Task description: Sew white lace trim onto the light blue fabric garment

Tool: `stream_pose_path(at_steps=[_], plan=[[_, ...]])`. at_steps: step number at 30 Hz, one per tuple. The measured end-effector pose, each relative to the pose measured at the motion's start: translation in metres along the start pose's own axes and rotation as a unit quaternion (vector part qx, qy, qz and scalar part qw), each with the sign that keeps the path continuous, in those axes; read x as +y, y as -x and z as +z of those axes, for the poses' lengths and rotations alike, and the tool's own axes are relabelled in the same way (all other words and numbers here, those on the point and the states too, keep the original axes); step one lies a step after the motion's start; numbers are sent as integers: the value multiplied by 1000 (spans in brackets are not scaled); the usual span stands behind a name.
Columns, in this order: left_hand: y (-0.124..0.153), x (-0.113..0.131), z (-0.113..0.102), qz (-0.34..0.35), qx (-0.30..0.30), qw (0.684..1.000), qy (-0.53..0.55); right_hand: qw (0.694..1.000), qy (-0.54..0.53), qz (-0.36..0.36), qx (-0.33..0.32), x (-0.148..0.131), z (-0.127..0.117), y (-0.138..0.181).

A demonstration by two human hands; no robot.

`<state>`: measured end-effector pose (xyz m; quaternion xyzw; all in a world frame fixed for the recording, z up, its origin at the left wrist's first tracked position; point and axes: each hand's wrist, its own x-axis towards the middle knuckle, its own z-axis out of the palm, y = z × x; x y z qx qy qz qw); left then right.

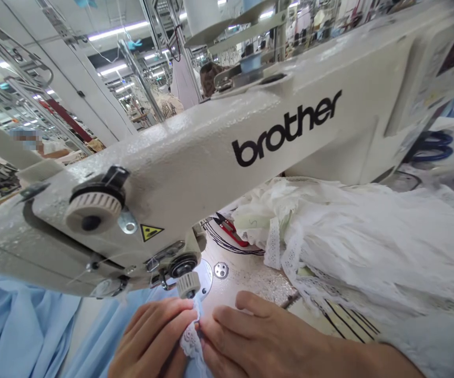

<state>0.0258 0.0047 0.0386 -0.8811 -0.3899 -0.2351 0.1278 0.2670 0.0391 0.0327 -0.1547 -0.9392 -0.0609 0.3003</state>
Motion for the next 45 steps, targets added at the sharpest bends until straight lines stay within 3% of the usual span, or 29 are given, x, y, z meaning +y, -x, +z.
stream_pose_path(at_steps=[4,11,14,29,34,38,41,45], plan=[[2,1,0,-8,2,1000,10,1000,-2,3,-9,-1,-10,0],[-3,5,1,-2,17,1000,17,999,-17,1,31,-4,26,-4],[-1,5,1,2,-9,1000,10,998,-16,-3,58,-4,32,-4],[2,3,1,-3,9,1000,17,998,-17,-11,56,-3,32,-2],[-3,5,3,17,-14,1000,0,999,-20,-17,46,-2,39,-3],[-6,6,2,14,-4,1000,-4,999,-14,-26,44,-2,28,-4],[-5,6,1,12,-10,1000,-2,1000,-5,9,9,-2,17,-3],[-5,4,2,10,-20,1000,-9,999,-20,-1,50,-2,26,-2]])
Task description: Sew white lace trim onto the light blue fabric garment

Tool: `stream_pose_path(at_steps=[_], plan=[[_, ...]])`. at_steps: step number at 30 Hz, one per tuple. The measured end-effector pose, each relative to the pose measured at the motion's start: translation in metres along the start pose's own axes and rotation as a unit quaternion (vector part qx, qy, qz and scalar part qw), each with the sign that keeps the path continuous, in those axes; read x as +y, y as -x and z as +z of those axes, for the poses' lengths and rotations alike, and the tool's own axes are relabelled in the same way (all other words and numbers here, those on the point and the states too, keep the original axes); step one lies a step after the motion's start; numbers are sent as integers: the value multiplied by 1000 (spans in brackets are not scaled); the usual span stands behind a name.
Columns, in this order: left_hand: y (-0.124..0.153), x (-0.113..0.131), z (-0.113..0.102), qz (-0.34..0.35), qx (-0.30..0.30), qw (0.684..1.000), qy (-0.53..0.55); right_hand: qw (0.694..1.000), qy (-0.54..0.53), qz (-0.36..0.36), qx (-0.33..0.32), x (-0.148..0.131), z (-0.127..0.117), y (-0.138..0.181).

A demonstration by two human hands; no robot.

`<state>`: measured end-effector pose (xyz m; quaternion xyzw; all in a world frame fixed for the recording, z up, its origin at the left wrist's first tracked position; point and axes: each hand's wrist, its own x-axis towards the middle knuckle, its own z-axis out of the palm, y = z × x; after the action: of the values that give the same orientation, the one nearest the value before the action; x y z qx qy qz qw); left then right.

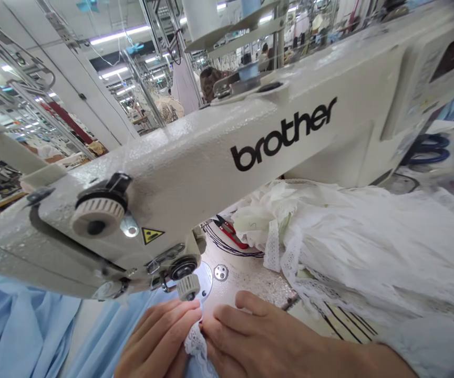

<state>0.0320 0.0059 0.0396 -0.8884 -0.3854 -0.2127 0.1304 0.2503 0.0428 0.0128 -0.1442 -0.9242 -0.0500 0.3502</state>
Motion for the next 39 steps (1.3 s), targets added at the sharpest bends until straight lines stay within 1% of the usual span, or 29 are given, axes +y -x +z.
stream_pose_path(at_steps=[3,5,9,14,20,23,28,33,36,39], plan=[[0,-4,1,-1,7,1000,-9,1000,0,-9,5,1,12,0],[0,-7,2,-4,4,1000,-12,1000,2,-4,8,2,16,0],[0,-11,2,2,0,1000,-12,1000,4,2,6,3,12,-1],[1,-5,-1,11,25,999,-27,1000,11,-3,17,3,9,-1],[9,1,0,-23,11,1000,-5,1000,7,0,3,1,6,-1],[5,3,0,-27,13,1000,-5,1000,6,-1,-8,1,5,-1],[-2,4,2,-23,29,999,-4,1000,6,-4,-8,2,6,-1],[4,-5,4,-50,1,999,-11,999,9,11,-43,5,4,-2],[7,-9,3,-57,-5,998,-7,997,18,14,-68,6,-1,-4],[6,-9,0,-53,-20,998,8,998,8,12,-69,5,-2,-4]])
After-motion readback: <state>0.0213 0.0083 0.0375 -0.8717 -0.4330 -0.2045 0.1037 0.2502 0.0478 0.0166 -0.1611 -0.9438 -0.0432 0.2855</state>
